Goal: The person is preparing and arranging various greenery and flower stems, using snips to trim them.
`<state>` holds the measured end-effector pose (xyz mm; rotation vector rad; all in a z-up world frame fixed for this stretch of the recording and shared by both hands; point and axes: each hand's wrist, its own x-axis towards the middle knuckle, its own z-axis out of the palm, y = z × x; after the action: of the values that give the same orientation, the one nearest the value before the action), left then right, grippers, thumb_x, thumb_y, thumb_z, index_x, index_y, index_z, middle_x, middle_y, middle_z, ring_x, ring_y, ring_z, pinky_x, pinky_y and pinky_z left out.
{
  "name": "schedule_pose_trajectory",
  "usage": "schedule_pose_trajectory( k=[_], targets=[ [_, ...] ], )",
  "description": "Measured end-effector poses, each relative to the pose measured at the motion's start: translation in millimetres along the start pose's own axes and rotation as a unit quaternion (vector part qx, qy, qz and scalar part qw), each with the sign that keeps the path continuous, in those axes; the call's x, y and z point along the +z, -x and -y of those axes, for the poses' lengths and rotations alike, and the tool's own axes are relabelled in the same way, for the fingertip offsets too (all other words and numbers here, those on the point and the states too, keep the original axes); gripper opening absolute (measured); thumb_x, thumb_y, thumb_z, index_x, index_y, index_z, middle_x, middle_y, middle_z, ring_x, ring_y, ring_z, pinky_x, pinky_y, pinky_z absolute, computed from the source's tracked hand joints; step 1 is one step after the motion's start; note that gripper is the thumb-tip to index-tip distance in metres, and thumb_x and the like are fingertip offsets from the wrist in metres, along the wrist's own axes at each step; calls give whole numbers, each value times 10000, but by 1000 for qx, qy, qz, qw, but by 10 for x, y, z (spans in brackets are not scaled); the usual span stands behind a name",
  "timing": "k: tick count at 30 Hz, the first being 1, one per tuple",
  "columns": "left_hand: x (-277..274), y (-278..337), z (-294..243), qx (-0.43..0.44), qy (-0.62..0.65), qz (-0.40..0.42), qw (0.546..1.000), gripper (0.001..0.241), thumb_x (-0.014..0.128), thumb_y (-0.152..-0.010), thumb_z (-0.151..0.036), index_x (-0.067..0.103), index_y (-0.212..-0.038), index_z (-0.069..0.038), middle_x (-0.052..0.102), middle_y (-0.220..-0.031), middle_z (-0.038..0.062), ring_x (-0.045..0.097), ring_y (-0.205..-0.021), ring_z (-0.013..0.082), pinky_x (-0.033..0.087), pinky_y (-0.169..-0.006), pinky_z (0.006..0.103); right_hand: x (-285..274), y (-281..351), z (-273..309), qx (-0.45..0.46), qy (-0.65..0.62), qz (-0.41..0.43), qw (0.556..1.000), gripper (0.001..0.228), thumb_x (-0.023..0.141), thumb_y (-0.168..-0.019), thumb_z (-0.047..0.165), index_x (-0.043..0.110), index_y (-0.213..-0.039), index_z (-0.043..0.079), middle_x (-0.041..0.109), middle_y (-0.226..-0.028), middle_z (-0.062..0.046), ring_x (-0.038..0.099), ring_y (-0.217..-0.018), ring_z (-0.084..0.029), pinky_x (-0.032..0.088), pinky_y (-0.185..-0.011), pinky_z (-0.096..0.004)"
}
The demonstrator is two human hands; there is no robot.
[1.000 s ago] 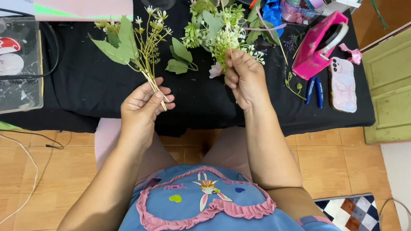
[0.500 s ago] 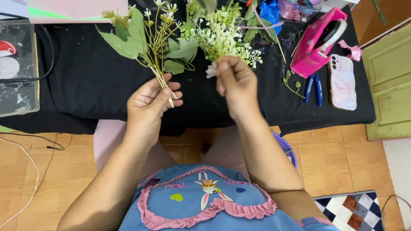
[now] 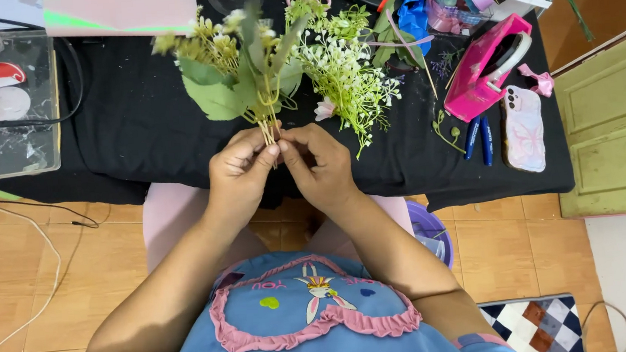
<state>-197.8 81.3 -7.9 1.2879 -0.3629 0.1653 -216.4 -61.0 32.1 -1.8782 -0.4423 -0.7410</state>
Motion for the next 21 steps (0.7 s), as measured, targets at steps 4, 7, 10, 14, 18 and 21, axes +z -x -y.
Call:
schedule_pose_trajectory(
  k=[4,7,10,14,18,21],
  targets=[
    [-2,2,-32,37,-43,10,998,224,652,-1001,26,709,-1213,68,707,-1206,226,702,-1127,309,629,-872,407,13,-36,48,-33,22,16,999,73,709,-965,35,756,-1022,33,688,-728,-72,670,-599,-187,558,-537,-282],
    [-5,-10,-79,37,-37,6,999,196,639,-1015,6,720,-1184,64,713,-1202,229,693,-1145,303,618,-901,408,26,-42,115,-51,23,24,998,90,681,-974,13,743,-1039,20,678,-740,-100,659,-582,-215,530,-489,-284],
    [-21,-14,-96,34,-24,2,999,192,637,-1017,1,725,-1182,49,721,-1194,228,707,-1133,325,617,-914,410,31,-27,157,-67,37,32,997,99,679,-974,16,743,-1047,32,677,-761,-95,652,-583,-217,520,-478,-290],
    [-60,-38,-101,44,-41,2,998,169,668,-990,23,748,-1138,42,747,-1084,194,726,-1073,297,618,-874,382,16,-20,117,-78,46,36,995,86,704,-953,13,740,-1028,35,684,-780,-91,638,-569,-207,518,-462,-290],
    [-86,-36,-138,53,-88,17,995,167,714,-957,26,753,-1117,50,759,-1024,192,743,-1012,279,620,-839,395,-23,-43,107,-99,82,35,991,89,731,-931,-3,753,-1010,31,695,-804,-78,653,-585,-202,521,-461,-274],
    [-89,-35,-143,54,-112,17,992,170,731,-953,-2,770,-1117,24,769,-1000,164,756,-986,265,625,-826,380,-39,-57,100,-121,107,36,986,81,738,-926,-7,762,-997,24,696,-814,-75,658,-593,-193,521,-468,-263]
  ],
)
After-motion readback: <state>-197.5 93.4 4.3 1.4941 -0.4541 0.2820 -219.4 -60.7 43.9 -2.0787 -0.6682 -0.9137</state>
